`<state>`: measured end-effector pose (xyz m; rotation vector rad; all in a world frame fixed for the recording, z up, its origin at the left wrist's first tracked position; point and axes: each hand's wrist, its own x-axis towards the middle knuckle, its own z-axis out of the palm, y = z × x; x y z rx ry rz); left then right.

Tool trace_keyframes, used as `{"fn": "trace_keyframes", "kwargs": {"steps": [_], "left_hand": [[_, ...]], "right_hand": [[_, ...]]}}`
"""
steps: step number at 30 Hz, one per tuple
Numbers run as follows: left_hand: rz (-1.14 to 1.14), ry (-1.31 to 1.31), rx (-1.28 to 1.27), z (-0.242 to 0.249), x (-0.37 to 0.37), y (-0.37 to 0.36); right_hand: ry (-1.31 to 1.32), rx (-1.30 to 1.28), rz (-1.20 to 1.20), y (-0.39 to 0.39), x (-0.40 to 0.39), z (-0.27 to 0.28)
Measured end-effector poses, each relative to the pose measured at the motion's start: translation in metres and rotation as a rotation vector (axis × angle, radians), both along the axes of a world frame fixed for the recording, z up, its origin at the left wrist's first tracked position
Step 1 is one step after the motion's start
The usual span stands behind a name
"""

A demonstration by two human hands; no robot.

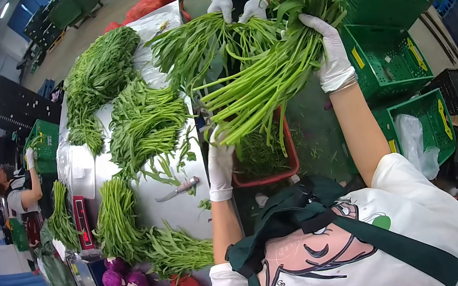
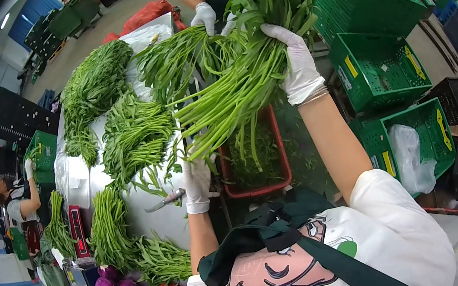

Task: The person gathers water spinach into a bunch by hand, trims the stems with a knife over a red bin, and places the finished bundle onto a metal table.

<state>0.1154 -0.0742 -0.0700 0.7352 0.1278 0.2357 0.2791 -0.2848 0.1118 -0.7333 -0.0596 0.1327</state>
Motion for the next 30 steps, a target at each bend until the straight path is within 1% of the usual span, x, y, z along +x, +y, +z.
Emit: {"fn": "trace_keyframes", "kwargs": {"steps": [2, 3, 4, 6, 9, 10, 11, 13, 16, 19, 20, 22, 25, 26, 28, 29, 30], "left_hand": [[-0.218, -0.123, -0.035, 0.029, 0.000, -0.009], [-0.328, -0.183, -0.052, 0.035, 0.002, -0.013], [-0.313, -0.124, -0.170, 0.024, 0.007, -0.017], [-0.268, 0.279, -0.073, 0.029, 0.008, -0.021], [-0.200, 0.330, 0.009, 0.042, 0.000, -0.023], [-0.097, 0.477, 0.027, 0.050, 0.002, -0.025], [-0.059, 0.480, -0.024, 0.046, 0.001, -0.022], [0.027, 0.494, -0.153, 0.024, 0.000, -0.007], [0.134, 0.552, -0.207, -0.015, 0.005, 0.005], [0.123, 0.470, 0.012, -0.025, 0.006, 0.008], [0.110, 0.393, 0.140, -0.025, 0.006, 0.013], [0.174, 0.342, 0.233, 0.003, 0.010, 0.009], [0.120, 0.083, 0.869, 0.037, 0.010, 0.010], [0.033, 0.054, 0.806, 0.059, 0.008, 0.001], [-0.012, 0.195, 0.712, 0.062, 0.011, -0.010], [0.098, 0.156, 0.751, 0.060, 0.012, -0.017], [0.102, 0.272, 0.955, 0.061, 0.007, -0.017]], "right_hand": [[0.016, 0.002, 0.039, -0.001, 0.001, -0.003], [0.019, 0.000, 0.047, -0.001, 0.003, -0.005], [0.024, -0.001, 0.056, -0.001, 0.004, -0.008], [0.001, 0.015, 0.030, -0.003, 0.001, -0.009], [-0.019, -0.022, -0.042, -0.010, 0.002, -0.010], [-0.020, -0.046, -0.074, -0.015, 0.003, -0.011], [-0.019, -0.051, -0.108, -0.021, 0.007, -0.013], [-0.013, -0.037, -0.059, -0.034, 0.011, -0.013], [-0.049, -0.063, -0.064, -0.038, 0.010, -0.014], [-0.048, -0.067, -0.055, -0.036, 0.004, -0.008], [-0.037, -0.064, -0.050, -0.035, 0.001, -0.007], [-0.048, -0.029, -0.003, -0.038, 0.001, -0.010], [-0.035, 0.030, 0.058, -0.036, -0.002, -0.010], [-0.043, 0.006, 0.046, -0.033, -0.009, -0.006], [-0.063, -0.040, 0.024, -0.027, -0.019, -0.001], [-0.058, -0.035, 0.052, -0.028, -0.019, -0.002], [-0.055, -0.034, 0.051, -0.028, -0.020, -0.003]]}}
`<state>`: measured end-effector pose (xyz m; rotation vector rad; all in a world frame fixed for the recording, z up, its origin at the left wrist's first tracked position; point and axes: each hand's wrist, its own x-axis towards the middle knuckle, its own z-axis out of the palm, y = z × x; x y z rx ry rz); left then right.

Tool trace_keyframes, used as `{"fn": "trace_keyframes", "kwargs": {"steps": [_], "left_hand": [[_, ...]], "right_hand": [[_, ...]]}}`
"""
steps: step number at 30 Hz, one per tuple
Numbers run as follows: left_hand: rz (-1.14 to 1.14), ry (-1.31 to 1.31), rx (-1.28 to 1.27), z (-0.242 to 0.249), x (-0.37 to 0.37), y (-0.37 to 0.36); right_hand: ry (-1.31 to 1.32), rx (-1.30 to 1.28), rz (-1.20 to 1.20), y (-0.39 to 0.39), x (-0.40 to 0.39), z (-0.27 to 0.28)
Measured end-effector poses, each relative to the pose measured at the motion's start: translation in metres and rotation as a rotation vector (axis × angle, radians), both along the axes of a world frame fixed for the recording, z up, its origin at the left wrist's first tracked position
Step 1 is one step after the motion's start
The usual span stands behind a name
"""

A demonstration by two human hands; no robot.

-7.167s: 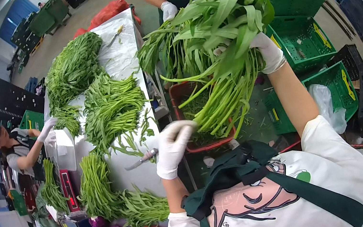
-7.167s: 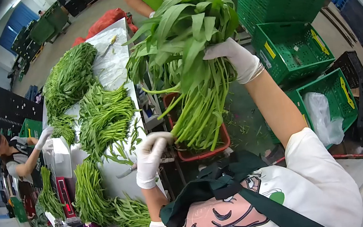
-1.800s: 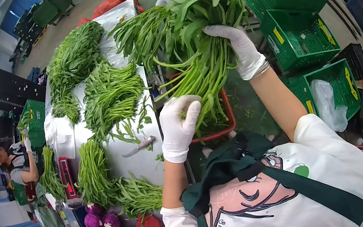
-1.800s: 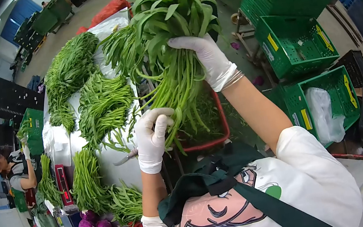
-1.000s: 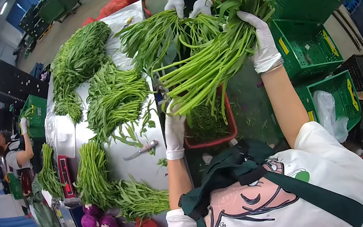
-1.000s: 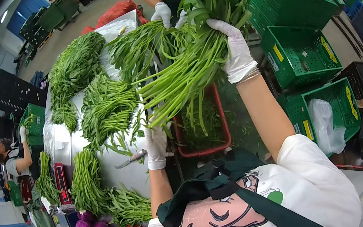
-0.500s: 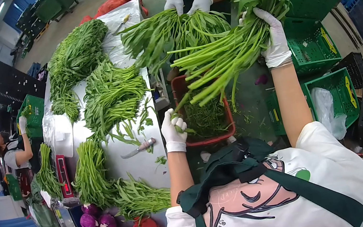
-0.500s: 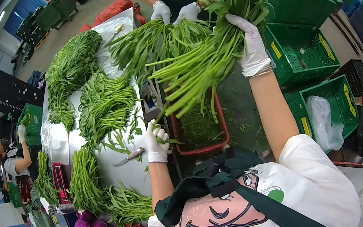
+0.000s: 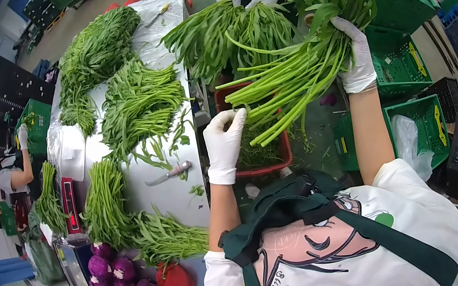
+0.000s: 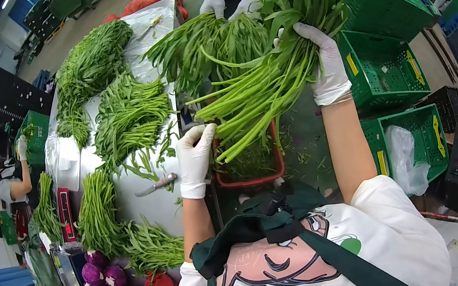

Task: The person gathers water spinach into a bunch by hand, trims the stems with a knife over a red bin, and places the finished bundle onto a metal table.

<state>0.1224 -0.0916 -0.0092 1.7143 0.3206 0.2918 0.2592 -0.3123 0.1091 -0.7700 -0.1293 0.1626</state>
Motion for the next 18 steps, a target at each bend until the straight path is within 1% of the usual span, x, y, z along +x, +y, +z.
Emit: {"fn": "trace_keyframes", "kwargs": {"steps": [2, 4, 8, 9, 12, 15, 18], "left_hand": [[0.011, -0.025, 0.054, 0.002, -0.005, -0.004], [-0.016, -0.041, -0.334, -0.002, -0.006, -0.007], [-0.058, -0.047, -0.572, 0.006, -0.012, -0.010], [-0.039, -0.047, -0.575, 0.009, -0.013, -0.012], [0.051, 0.001, -0.511, 0.002, -0.010, -0.013], [0.048, -0.148, -0.384, -0.015, -0.006, -0.014], [0.093, -0.219, 0.083, -0.021, -0.005, -0.015]], "right_hand": [[0.012, -0.003, -0.011, -0.002, -0.007, 0.002], [0.008, -0.003, -0.022, -0.004, -0.009, 0.002], [0.001, -0.041, -0.055, -0.006, -0.007, -0.001], [-0.003, -0.043, -0.056, -0.006, -0.007, -0.002], [0.015, -0.021, -0.050, -0.003, -0.011, 0.000], [0.031, -0.049, -0.051, -0.003, -0.013, 0.000], [0.026, -0.102, -0.068, -0.001, -0.019, 0.001]]}}
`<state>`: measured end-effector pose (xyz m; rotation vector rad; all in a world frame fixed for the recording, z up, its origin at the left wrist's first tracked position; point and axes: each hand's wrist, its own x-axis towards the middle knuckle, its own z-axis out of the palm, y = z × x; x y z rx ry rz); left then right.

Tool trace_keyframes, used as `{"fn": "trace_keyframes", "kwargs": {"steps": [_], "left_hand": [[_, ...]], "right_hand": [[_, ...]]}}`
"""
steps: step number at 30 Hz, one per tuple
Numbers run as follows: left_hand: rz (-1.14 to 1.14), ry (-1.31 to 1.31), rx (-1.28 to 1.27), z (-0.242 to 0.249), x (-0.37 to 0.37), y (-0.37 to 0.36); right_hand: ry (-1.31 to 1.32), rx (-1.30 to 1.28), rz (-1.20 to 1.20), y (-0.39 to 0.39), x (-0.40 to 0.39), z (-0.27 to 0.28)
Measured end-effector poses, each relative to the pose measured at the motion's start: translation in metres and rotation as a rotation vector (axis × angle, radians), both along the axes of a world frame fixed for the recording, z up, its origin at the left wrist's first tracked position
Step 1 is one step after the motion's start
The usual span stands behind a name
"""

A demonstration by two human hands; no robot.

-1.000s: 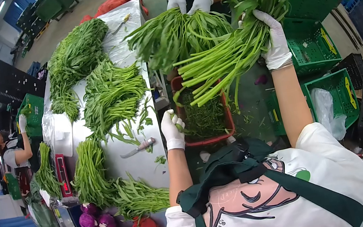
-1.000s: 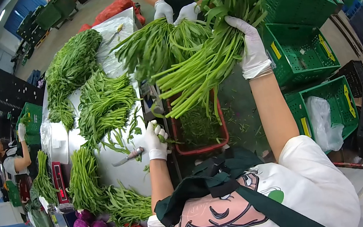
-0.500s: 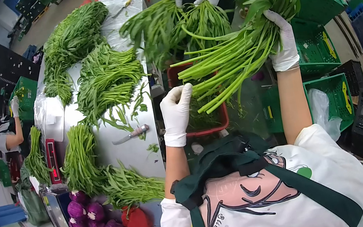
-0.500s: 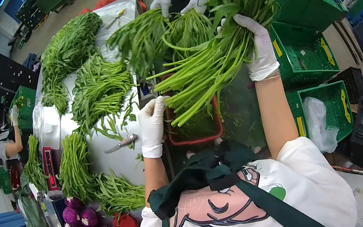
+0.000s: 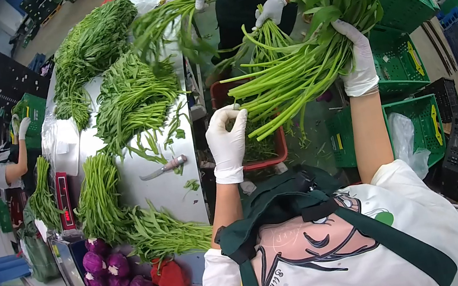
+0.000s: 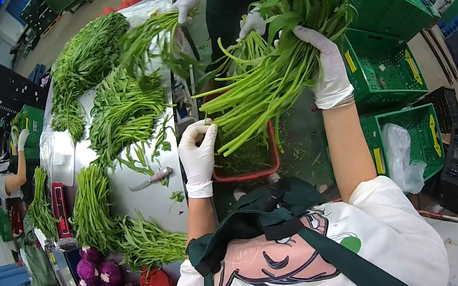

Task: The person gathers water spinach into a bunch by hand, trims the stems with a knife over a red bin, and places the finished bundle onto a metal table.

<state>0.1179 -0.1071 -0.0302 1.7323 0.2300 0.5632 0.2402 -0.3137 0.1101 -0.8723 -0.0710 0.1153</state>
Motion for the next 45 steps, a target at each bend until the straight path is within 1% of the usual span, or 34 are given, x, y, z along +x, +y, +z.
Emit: {"fn": "trace_keyframes", "kwargs": {"steps": [1, 3, 4, 5, 6, 7, 8, 10, 11, 12, 14, 16, 18, 19, 20, 22, 23, 25, 27, 28, 30, 31, 33, 34, 35, 36, 38, 39, 40, 42, 43, 44, 45], "left_hand": [[0.031, -0.014, 0.108, -0.001, 0.000, 0.000], [0.132, 0.071, 0.163, -0.006, 0.001, 0.002], [0.185, 0.114, 0.191, -0.012, 0.001, 0.005], [0.228, 0.106, 0.169, -0.030, 0.000, 0.012], [0.183, 0.224, 0.063, -0.036, -0.004, 0.019], [0.152, 0.220, 0.267, -0.045, -0.006, 0.027], [0.121, 0.217, 0.469, -0.045, -0.007, 0.032], [0.141, 0.149, 0.374, -0.043, -0.003, 0.039], [0.087, 0.090, 0.233, -0.033, 0.000, 0.040], [0.004, 0.134, -0.057, -0.027, 0.003, 0.038], [-0.231, 0.188, -0.292, -0.004, 0.006, 0.032], [-0.302, 0.180, -0.397, -0.013, 0.011, 0.026], [-0.404, 0.148, -0.635, -0.016, 0.015, 0.024], [-0.493, 0.055, -0.633, -0.017, 0.019, 0.021], [-0.529, -0.022, -0.692, -0.015, 0.022, 0.015], [-0.538, -0.107, -0.828, 0.003, 0.025, 0.004], [-0.562, -0.079, -0.837, 0.009, 0.027, 0.002], [-0.554, 0.076, -1.009, 0.019, 0.020, -0.004], [-0.679, 0.049, -1.049, -0.004, 0.024, -0.006], [-0.697, 0.018, -1.149, -0.019, 0.022, -0.007], [-0.545, 0.112, -0.948, -0.005, 0.011, -0.011], [-0.444, 0.167, -0.904, -0.003, 0.011, -0.009], [-0.240, 0.274, -0.811, -0.001, 0.011, 0.002], [-0.134, 0.326, -1.011, 0.003, 0.014, 0.011], [-0.299, 0.164, -1.169, -0.023, 0.013, 0.031], [-0.466, -0.004, -1.320, -0.051, 0.014, 0.045], [-0.373, 0.141, -1.118, -0.057, 0.013, 0.043], [-0.323, 0.211, -1.019, -0.062, 0.012, 0.040], [-0.452, 0.284, -0.962, -0.082, 0.016, 0.041], [-0.279, 0.463, -0.776, -0.060, 0.017, 0.016], [-0.461, 0.421, -0.783, -0.081, 0.020, 0.019], [-0.486, 0.321, -0.801, -0.076, 0.024, 0.011], [-0.587, 0.263, -0.932, -0.071, 0.025, 0.009]], "right_hand": [[-0.004, -0.010, -0.029, 0.000, 0.000, -0.001], [-0.014, -0.030, -0.085, 0.001, 0.002, -0.004], [-0.023, -0.005, -0.035, -0.001, 0.002, -0.004], [-0.034, 0.023, 0.015, -0.007, 0.003, -0.002], [-0.048, 0.052, 0.062, -0.013, 0.005, 0.001], [-0.048, 0.063, 0.066, -0.017, 0.006, 0.002], [-0.047, 0.055, 0.033, -0.020, 0.008, 0.001], [-0.046, 0.039, -0.029, -0.023, 0.010, -0.003], [-0.042, 0.034, -0.037, -0.022, 0.009, -0.004], [-0.034, 0.017, -0.069, -0.019, 0.006, -0.003], [-0.019, -0.016, -0.131, -0.011, 0.002, -0.001], [-0.036, -0.014, -0.080, -0.015, 0.008, -0.011], [-0.040, 0.010, -0.010, -0.016, 0.009, -0.014], [-0.043, 0.050, 0.028, -0.014, 0.008, -0.013], [-0.064, 0.083, 0.071, -0.013, 0.006, -0.011], [-0.099, 0.145, 0.158, -0.011, 0.001, -0.006], [-0.109, 0.163, 0.146, -0.008, -0.001, -0.004], [-0.068, 0.271, 0.180, -0.009, 0.004, -0.008], [-0.016, 0.394, 0.232, -0.007, 0.008, -0.014], [-0.011, 0.356, 0.225, -0.008, 0.008, -0.016], [-0.004, 0.282, 0.208, -0.010, 0.008, -0.019], [0.035, 0.208, 0.173, -0.015, 0.009, -0.023], [0.034, 0.202, 0.049, -0.018, 0.009, -0.022], [0.032, 0.201, -0.013, -0.020, 0.009, -0.021], [0.027, 0.119, 0.004, -0.029, 0.012, -0.023], [-0.014, 0.115, 0.039, -0.033, 0.012, -0.023], [-0.106, 0.108, 0.112, -0.036, 0.015, -0.021], [-0.093, 0.134, 0.096, -0.033, 0.013, -0.019], [-0.075, 0.135, 0.082, -0.032, 0.013, -0.021], [-0.046, 0.146, 0.061, -0.029, 0.015, -0.025], [-0.071, 0.167, 0.146, -0.027, 0.014, -0.026], [-0.039, 0.281, 0.207, -0.023, 0.012, -0.025], [-0.006, 0.394, 0.267, -0.016, 0.008, -0.022]]}}
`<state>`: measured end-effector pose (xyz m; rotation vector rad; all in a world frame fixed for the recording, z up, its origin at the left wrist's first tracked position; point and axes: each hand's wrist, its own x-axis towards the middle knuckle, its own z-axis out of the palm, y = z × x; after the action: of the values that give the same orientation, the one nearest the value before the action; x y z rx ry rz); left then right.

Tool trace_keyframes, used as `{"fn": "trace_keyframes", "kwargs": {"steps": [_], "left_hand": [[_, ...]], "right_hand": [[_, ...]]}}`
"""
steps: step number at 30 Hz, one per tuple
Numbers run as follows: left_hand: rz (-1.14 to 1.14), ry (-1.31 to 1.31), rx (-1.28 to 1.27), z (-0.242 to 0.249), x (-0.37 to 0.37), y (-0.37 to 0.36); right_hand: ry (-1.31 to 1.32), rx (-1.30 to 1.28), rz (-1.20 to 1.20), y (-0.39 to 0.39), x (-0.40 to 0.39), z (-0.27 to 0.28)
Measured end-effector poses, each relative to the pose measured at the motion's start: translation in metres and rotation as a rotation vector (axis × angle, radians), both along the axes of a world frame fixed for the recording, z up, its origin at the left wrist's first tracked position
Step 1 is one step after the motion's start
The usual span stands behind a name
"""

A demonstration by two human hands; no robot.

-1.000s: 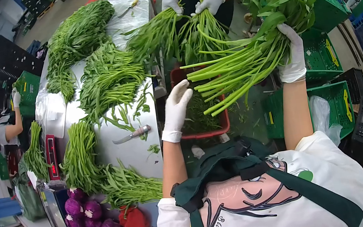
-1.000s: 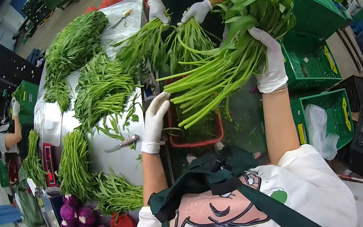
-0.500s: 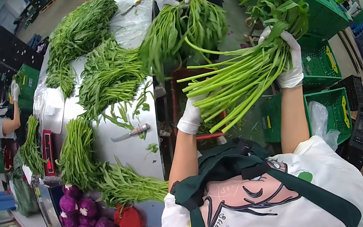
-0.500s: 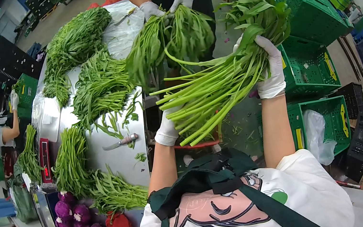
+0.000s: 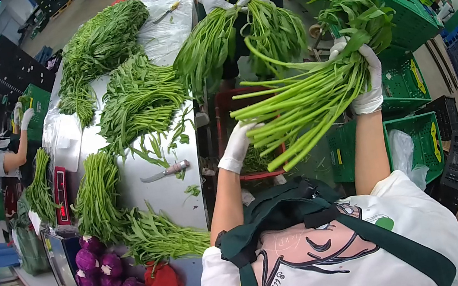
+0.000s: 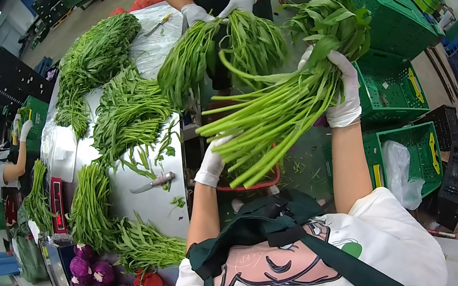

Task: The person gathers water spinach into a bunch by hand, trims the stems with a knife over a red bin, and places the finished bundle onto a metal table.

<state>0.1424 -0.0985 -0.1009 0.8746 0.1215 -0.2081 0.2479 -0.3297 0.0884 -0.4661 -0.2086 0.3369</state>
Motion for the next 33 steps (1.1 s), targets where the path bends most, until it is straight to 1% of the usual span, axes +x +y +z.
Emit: {"fn": "trace_keyframes", "kwargs": {"steps": [1, 2, 4, 5, 6, 7, 9, 10, 11, 13, 14, 17, 18, 19, 21, 22, 25, 26, 29, 32, 33], "left_hand": [[-0.055, -0.050, -0.155, 0.004, 0.001, -0.002], [-0.053, -0.071, -0.286, 0.005, 0.011, -0.012], [-0.086, -0.142, -0.539, 0.041, 0.018, -0.024], [-0.031, -0.113, -0.705, 0.064, 0.014, -0.031], [-0.045, -0.194, -0.722, 0.065, 0.018, -0.030], [-0.058, -0.274, -0.739, 0.065, 0.022, -0.029], [-0.045, -0.225, -0.804, 0.064, 0.020, -0.023], [-0.039, -0.200, -0.837, 0.063, 0.019, -0.020], [-0.023, -0.122, -0.879, 0.070, 0.017, -0.019], [-0.125, -0.139, -1.204, 0.077, 0.017, -0.022], [-0.046, -0.001, -1.186, 0.081, 0.019, -0.021], [-0.211, -0.141, -1.255, 0.071, 0.028, -0.016], [-0.081, -0.069, -1.195, 0.078, 0.026, -0.014], [-0.047, -0.053, -1.157, 0.072, 0.028, -0.010], [-0.096, -0.013, -1.172, 0.058, 0.031, -0.004], [-0.054, 0.064, -1.130, 0.050, 0.030, -0.003], [0.156, 0.196, -1.150, 0.019, 0.025, 0.009], [0.308, 0.242, -1.192, 0.007, 0.020, 0.015], [0.423, 0.221, -1.332, -0.044, 0.008, 0.031], [0.362, 0.367, -0.624, -0.073, 0.000, 0.038], [0.366, 0.497, 0.195, -0.077, 0.001, 0.029]], "right_hand": [[0.035, 0.109, 0.068, 0.005, -0.002, 0.002], [0.011, 0.124, 0.114, 0.007, -0.002, -0.001], [0.056, 0.104, 0.141, 0.007, 0.000, -0.007], [0.075, 0.096, 0.153, 0.007, 0.002, -0.009], [0.080, 0.052, 0.158, 0.004, 0.003, -0.010], [0.029, -0.035, 0.146, 0.001, 0.001, -0.010], [-0.074, -0.207, 0.118, -0.005, -0.002, -0.010], [-0.014, -0.023, 0.185, -0.001, -0.002, -0.011], [0.006, 0.001, 0.169, 0.000, -0.003, -0.010], [0.046, 0.051, 0.136, 0.002, -0.007, -0.010], [0.034, 0.050, 0.166, 0.002, -0.007, -0.010], [0.066, 0.038, 0.169, 0.003, -0.011, -0.014], [0.090, 0.068, 0.208, 0.003, -0.013, -0.014], [0.085, 0.102, 0.239, 0.004, -0.013, -0.015], [0.076, 0.167, 0.298, 0.000, -0.011, -0.018], [0.095, 0.152, 0.292, -0.002, -0.010, -0.019], [0.061, 0.189, 0.283, -0.006, -0.010, -0.015], [0.038, 0.144, 0.247, -0.008, -0.011, -0.013], [0.002, 0.134, 0.219, -0.012, -0.008, -0.010], [0.001, 0.091, 0.187, -0.012, -0.006, -0.010], [-0.003, 0.078, 0.173, -0.010, -0.006, -0.011]]}}
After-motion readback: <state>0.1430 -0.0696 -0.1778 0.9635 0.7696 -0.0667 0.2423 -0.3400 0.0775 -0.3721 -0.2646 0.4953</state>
